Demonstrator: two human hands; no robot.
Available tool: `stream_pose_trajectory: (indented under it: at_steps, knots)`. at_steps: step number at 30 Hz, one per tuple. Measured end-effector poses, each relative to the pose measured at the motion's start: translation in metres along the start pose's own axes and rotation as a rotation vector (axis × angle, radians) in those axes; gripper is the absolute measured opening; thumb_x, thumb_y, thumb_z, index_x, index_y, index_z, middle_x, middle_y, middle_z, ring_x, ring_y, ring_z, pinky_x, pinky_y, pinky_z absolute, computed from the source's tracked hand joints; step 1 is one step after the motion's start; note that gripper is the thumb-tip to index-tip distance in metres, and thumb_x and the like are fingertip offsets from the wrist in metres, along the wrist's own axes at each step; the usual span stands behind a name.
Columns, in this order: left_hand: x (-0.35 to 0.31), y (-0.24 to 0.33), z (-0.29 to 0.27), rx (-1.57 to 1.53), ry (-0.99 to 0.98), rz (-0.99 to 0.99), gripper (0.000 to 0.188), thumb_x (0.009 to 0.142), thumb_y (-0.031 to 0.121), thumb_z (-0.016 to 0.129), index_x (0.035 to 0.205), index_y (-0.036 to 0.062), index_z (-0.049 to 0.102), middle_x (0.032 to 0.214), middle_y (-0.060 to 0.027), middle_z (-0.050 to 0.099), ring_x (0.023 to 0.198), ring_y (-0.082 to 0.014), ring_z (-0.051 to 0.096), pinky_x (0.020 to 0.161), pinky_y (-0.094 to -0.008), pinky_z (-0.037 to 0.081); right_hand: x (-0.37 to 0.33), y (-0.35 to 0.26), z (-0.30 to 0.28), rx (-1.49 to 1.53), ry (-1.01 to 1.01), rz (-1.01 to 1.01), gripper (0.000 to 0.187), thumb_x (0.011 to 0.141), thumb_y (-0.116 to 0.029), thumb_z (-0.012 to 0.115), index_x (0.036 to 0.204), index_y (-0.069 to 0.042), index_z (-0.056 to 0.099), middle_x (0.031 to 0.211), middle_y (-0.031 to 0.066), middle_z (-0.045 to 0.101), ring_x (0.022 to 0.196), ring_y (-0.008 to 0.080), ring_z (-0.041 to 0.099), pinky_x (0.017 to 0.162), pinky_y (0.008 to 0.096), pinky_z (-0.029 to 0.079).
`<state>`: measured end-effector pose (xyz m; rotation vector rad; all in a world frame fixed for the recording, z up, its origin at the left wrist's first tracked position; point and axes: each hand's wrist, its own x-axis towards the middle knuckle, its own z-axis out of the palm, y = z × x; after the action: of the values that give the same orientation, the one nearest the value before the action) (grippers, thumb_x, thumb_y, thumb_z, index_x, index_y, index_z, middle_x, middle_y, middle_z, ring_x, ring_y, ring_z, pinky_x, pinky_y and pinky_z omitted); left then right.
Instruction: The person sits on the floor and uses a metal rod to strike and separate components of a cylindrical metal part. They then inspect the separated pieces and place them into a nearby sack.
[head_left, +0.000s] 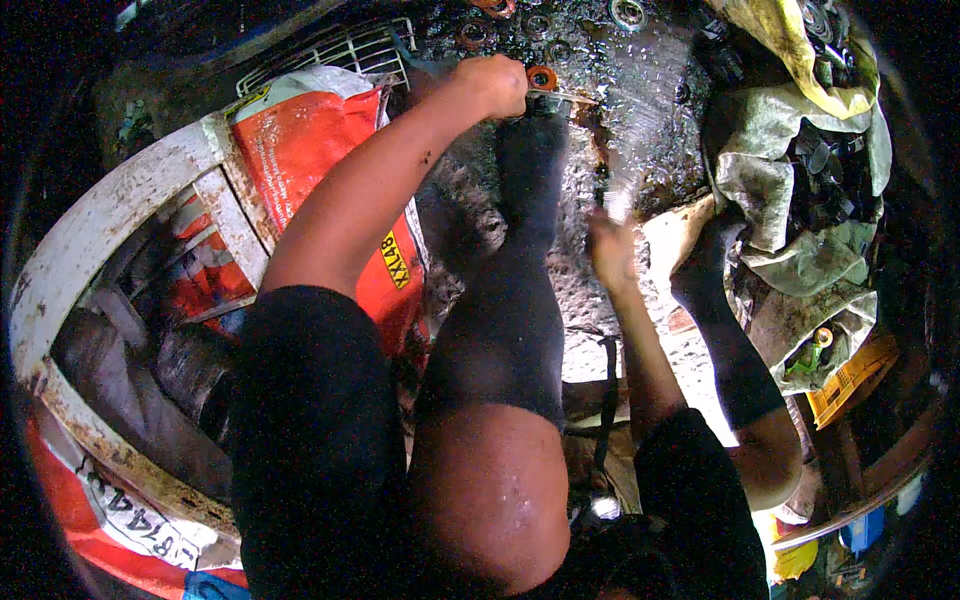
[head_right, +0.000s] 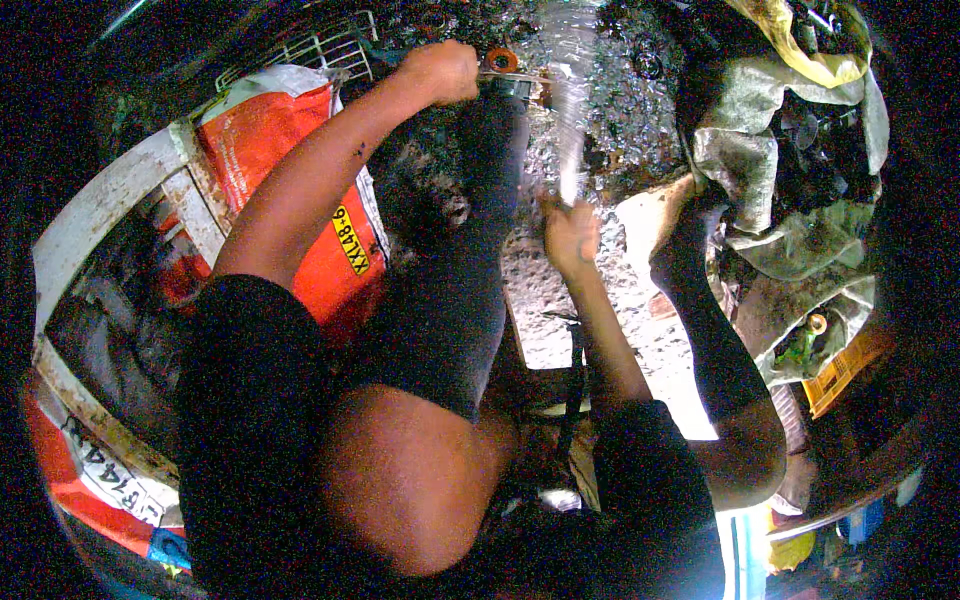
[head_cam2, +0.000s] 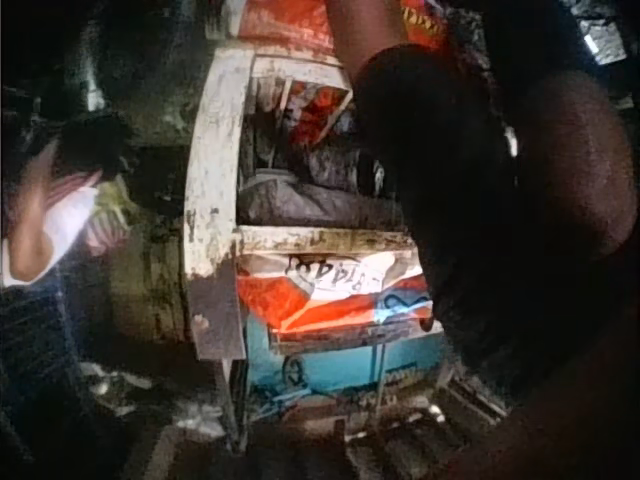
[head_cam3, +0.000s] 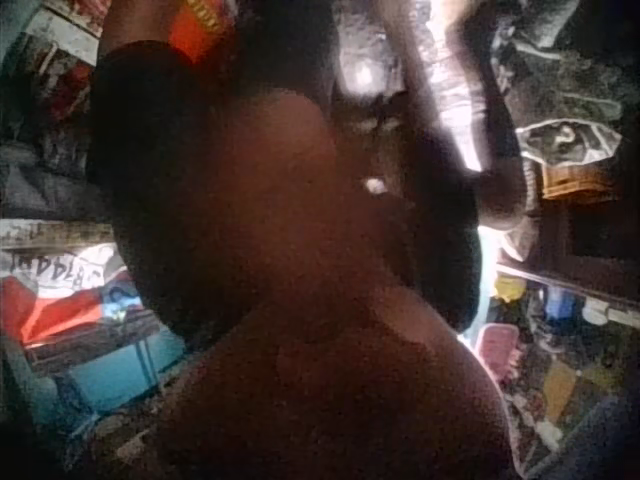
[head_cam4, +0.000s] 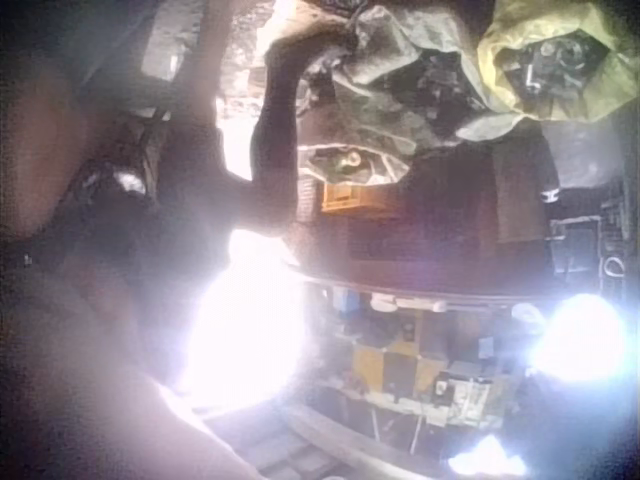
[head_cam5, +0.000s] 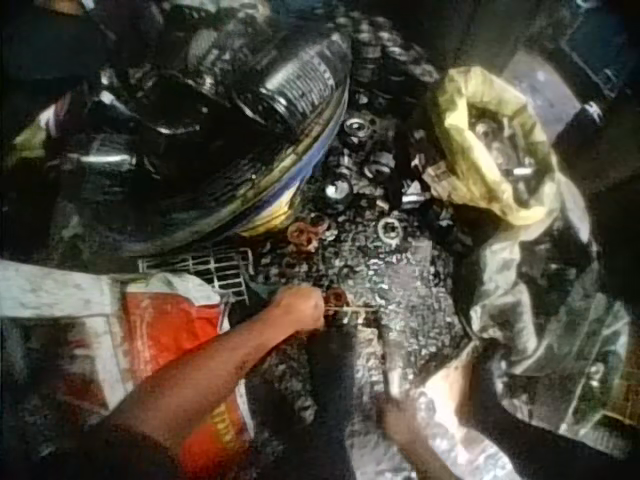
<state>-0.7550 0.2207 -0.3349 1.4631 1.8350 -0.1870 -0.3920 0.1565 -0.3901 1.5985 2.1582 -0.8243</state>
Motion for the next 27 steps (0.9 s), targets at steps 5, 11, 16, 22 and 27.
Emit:
stream_pose_trajectory:
  at_steps: [5,11,16,22,27]
  knots:
    - [-0.013,0.0,-0.022,0.057,-0.007,-0.102,0.036,0.072,0.029,0.066,0.094,0.0024,0.074,0.099,-0.0224,0.07,0.094,-0.0376,0.069,0.083,-0.0475,0.056,-0.038,-0.044,-0.069,1.174,0.009,0.365,0.028,0.091,-0.016,0.063,0.067,-0.013,0.048,0.048,-0.0055,0.038,0.034,0.0076,0.031,0.034,0.0273,0.022]
    - [-0.001,-0.039,-0.052,-0.404,0.321,-0.031,0.047,0.072,0.049,0.075,0.089,0.0052,0.073,0.069,-0.0114,0.069,0.06,-0.0267,0.068,0.062,-0.0385,0.055,-0.021,-0.051,-0.118,1.23,0.145,0.339,0.039,0.091,-0.02,0.068,0.06,-0.015,0.044,0.047,-0.0049,0.038,0.035,0.0073,0.033,0.035,0.0271,0.024]
    - [-0.022,-0.006,-0.016,0.013,0.237,0.01,0.032,0.072,0.033,0.071,0.089,0.0056,0.073,0.084,-0.0206,0.071,0.081,-0.0391,0.069,0.078,-0.0493,0.056,-0.033,-0.052,-0.108,1.341,0.083,0.302,0.034,0.092,-0.021,0.066,0.064,-0.014,0.047,0.048,-0.0048,0.038,0.036,0.007,0.033,0.035,0.0269,0.024]
    - [-0.028,-0.008,0.006,0.058,0.216,0.009,0.024,0.068,0.025,0.07,0.082,0.0053,0.073,0.087,-0.0214,0.07,0.081,-0.0386,0.069,0.075,-0.0476,0.057,-0.044,-0.043,-0.08,1.175,-0.066,0.433,0.017,0.089,-0.02,0.069,0.079,-0.008,0.063,0.053,-0.0051,0.045,0.043,0.0058,0.038,0.041,0.0264,0.026]
    - [-0.022,-0.013,0.011,0.078,0.295,0.04,0.021,0.068,0.024,0.069,0.078,0.006,0.072,0.085,-0.0206,0.07,0.078,-0.039,0.069,0.073,-0.0474,0.057,-0.049,-0.047,-0.067,1.157,-0.078,0.372,0.021,0.091,-0.017,0.067,0.074,-0.007,0.059,0.055,-0.0056,0.044,0.047,0.0043,0.037,0.043,0.0264,0.027]
